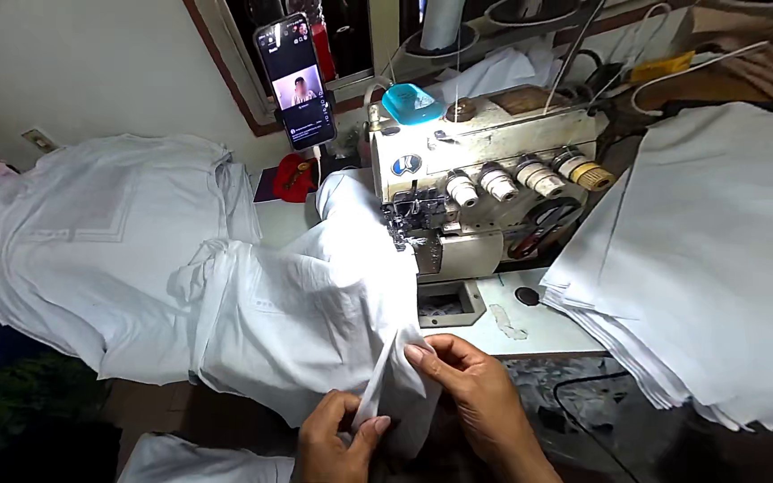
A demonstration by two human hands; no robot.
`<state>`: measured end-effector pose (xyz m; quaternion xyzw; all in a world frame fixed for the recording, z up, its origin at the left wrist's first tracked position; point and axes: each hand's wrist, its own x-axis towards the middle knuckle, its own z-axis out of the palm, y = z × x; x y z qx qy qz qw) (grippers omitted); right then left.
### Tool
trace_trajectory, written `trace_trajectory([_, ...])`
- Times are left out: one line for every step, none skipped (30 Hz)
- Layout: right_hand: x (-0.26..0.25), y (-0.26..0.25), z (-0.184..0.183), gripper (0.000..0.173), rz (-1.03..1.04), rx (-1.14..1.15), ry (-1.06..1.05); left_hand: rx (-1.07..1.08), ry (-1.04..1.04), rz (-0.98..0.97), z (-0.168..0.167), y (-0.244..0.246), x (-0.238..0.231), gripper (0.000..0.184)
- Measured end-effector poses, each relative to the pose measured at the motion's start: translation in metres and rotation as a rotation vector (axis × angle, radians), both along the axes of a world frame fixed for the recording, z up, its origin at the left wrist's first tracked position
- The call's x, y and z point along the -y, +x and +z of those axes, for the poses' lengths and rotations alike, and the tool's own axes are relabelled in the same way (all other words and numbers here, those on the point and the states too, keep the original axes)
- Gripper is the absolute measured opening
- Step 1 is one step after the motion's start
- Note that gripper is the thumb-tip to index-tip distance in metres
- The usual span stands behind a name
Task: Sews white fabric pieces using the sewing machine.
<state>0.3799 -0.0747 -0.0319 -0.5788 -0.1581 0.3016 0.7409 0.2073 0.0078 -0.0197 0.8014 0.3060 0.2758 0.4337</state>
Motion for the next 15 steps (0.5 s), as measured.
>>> trace_trajectory([0.001,-0.003,0.003,0.018,-0.059,0.119,-0.047,-0.006,0.068,-0.012,0.021,-0.001,0.006,0.02])
trace_trajectory([0.004,-0.008,0.007,0.018,-0.089,0.18,-0.057,0.006,0.135,-0.043,0.042,0.001,0.014,0.021])
trace_trajectory([0.007,-0.015,0.012,0.015,-0.089,0.178,-0.029,0.015,0.173,-0.081,0.056,0.003,0.023,0.02])
trace_trajectory([0.011,-0.021,0.014,0.009,-0.072,0.13,0.008,0.013,0.183,-0.103,0.061,0.006,0.032,0.018])
trace_trajectory([0.013,-0.023,0.013,0.004,-0.053,0.058,0.042,-0.006,0.173,-0.109,0.058,0.009,0.038,0.017])
trace_trajectory([0.014,-0.023,0.011,0.008,-0.049,-0.012,0.06,-0.029,0.157,-0.104,0.051,0.012,0.041,0.019])
trace_trajectory([0.014,-0.022,0.009,0.011,-0.054,-0.053,0.064,-0.043,0.148,-0.093,0.043,0.014,0.043,0.023])
trace_trajectory([0.015,-0.023,0.008,0.011,-0.064,-0.065,0.057,-0.051,0.145,-0.082,0.038,0.015,0.044,0.026])
trace_trajectory([0.018,-0.026,0.007,0.011,-0.078,-0.06,0.043,-0.053,0.132,-0.073,0.036,0.013,0.046,0.029])
trace_trajectory([0.021,-0.028,0.009,0.012,-0.092,-0.048,0.024,-0.049,0.094,-0.068,0.034,0.013,0.047,0.031])
trace_trajectory([0.022,-0.03,0.012,0.014,-0.114,-0.038,0.004,-0.034,0.019,-0.065,0.033,0.014,0.047,0.03])
trace_trajectory([0.023,-0.032,0.014,0.015,-0.135,-0.031,-0.016,-0.021,-0.088,-0.058,0.032,0.016,0.047,0.025])
trace_trajectory([0.024,-0.034,0.015,0.015,-0.151,-0.021,-0.033,-0.026,-0.22,-0.052,0.031,0.016,0.046,0.018])
trace_trajectory([0.025,-0.035,0.015,0.013,-0.155,-0.011,-0.046,-0.035,-0.372,-0.048,0.032,0.017,0.045,0.013])
trace_trajectory([0.027,-0.037,0.015,0.012,-0.148,0.005,-0.057,-0.031,-0.514,-0.048,0.032,0.017,0.043,0.011])
